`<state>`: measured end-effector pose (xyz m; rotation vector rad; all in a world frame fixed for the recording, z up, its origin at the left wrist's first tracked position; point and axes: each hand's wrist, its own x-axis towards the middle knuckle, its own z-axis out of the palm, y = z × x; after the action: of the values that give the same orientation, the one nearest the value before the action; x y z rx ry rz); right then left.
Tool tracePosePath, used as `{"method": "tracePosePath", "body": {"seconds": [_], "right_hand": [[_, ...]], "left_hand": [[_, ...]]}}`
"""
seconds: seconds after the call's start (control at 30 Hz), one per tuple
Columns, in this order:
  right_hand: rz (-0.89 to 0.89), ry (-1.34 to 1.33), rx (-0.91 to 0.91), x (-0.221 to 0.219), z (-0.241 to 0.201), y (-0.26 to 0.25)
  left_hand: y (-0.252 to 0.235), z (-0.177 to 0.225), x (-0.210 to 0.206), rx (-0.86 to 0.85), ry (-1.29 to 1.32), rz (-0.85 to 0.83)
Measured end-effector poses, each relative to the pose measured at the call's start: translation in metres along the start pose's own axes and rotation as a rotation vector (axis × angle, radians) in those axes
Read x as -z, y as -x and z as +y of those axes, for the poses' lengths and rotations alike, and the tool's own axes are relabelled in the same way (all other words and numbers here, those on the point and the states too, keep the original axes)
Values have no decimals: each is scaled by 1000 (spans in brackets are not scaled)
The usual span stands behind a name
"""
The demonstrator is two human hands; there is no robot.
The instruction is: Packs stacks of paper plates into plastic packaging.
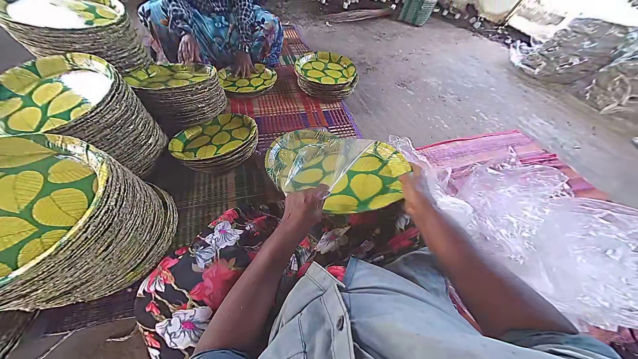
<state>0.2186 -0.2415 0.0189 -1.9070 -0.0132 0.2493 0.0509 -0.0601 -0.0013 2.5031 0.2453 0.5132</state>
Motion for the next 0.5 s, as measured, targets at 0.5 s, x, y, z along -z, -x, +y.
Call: {"method": "tracePosePath", "body": {"seconds": [0.5], "right_hand": [[-975, 1274, 373, -135, -27, 40]], "left_hand": [[7, -22, 4, -53, 112, 195]]}}
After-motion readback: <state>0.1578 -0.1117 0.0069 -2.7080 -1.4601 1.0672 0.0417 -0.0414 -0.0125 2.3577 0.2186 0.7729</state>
